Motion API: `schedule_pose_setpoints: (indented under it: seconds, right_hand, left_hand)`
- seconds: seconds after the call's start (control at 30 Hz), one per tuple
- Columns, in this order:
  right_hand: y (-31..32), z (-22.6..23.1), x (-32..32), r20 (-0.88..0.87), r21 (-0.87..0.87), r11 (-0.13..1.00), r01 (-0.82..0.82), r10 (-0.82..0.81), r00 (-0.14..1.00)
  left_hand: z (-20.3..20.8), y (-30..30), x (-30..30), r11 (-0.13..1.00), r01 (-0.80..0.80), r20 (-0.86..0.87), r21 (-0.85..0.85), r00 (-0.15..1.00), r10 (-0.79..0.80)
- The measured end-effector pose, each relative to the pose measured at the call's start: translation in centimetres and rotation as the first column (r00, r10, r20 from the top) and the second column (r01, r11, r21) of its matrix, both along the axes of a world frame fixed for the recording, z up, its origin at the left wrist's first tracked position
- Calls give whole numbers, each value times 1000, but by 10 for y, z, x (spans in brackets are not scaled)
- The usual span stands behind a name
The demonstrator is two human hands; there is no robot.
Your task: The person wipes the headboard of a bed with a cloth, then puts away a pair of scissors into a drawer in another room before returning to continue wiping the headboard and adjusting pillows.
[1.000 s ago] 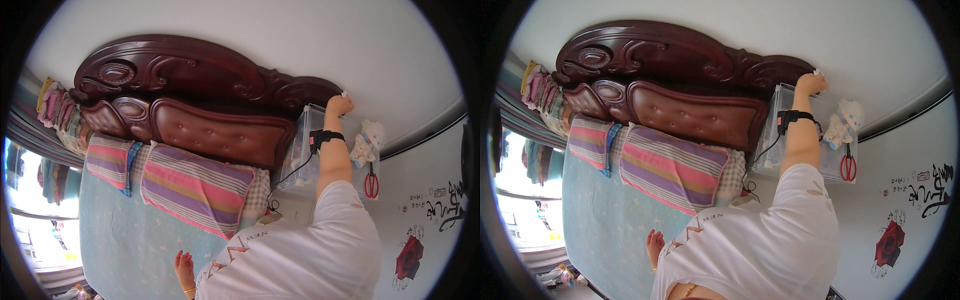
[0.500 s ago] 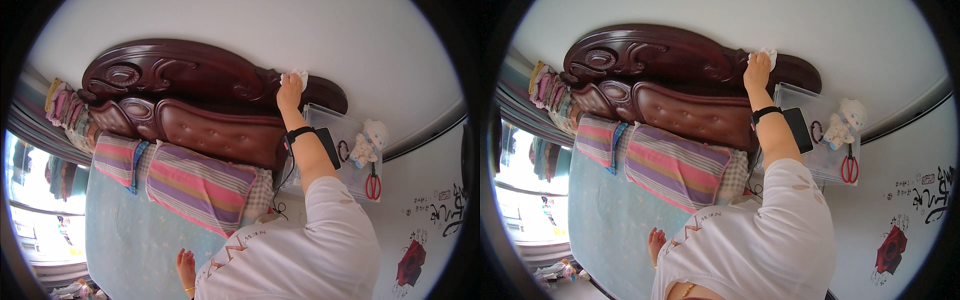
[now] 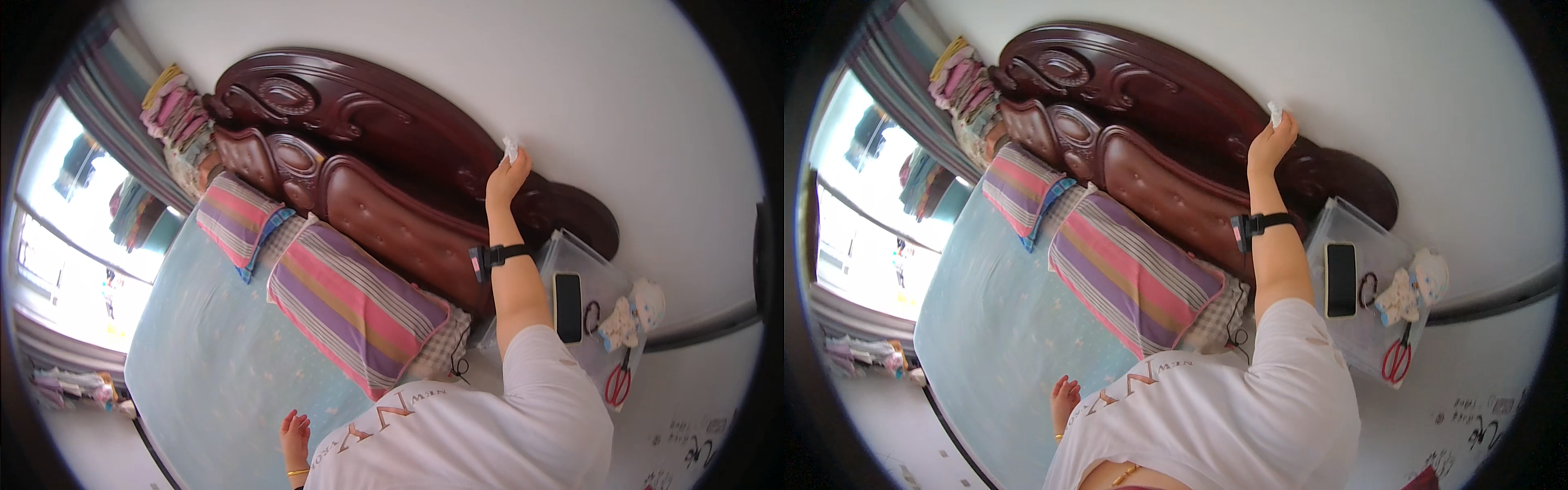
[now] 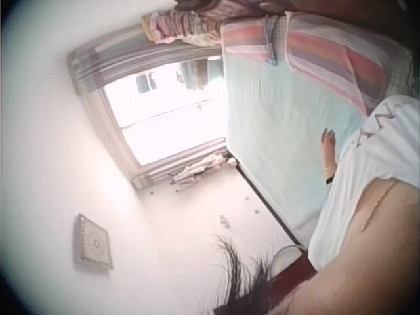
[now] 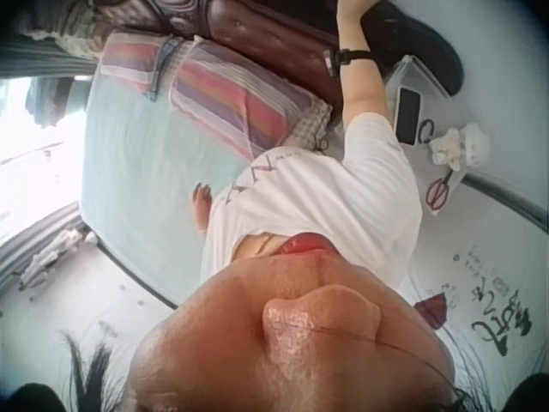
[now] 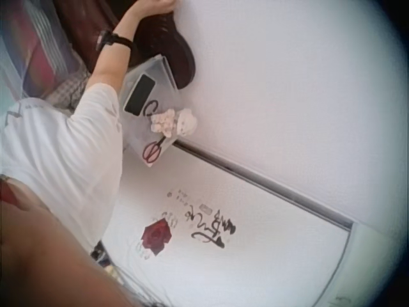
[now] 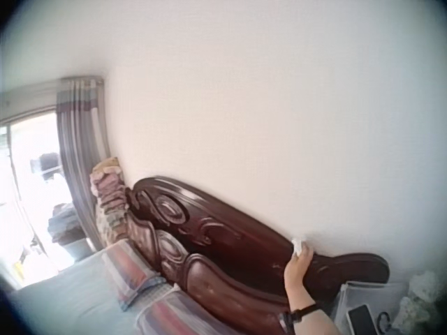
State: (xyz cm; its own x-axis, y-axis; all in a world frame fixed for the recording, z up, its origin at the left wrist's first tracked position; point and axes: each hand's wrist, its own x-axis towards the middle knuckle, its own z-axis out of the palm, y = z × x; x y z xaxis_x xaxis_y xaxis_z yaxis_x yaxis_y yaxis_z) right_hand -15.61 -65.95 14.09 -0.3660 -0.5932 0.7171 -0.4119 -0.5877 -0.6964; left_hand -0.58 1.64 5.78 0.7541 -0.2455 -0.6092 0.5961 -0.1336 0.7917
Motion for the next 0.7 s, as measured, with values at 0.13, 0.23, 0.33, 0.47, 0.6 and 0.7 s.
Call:
schedule_pose_setpoints:
  seconds: [0.13, 0.23, 0.33, 0.47, 0.6, 0.7]
  right_hand:
    - [4, 4, 44, -128, 28, 997, 74, -70, 989]
    - [5, 27, 70, -143, 25, 985, 172, -167, 976]
    - [0, 55, 99, -181, -97, 987, 132, -148, 972]
    - [-8, 88, 139, -245, -235, 972, -18, -42, 969]
    - [-43, 107, 196, -291, -215, 960, -181, 114, 950]
    - [-25, 100, 181, 1, -243, 951, -190, 196, 981]
  left_hand:
    - [6, 1, -5, 1000, -19, 14, -15, 1000, 19]
    - [2, 14, -15, 997, -71, 8, -1, 997, 71]
    - [-7, 32, -28, 994, -103, 2, -19, 995, 103]
    - [-19, 42, -18, 996, -36, 0, 79, 999, 36]
    - [-23, 10, 1, 995, 60, 1, 74, 998, -60]
    - [-16, -3, 11, 978, 176, 0, 114, 984, -177]
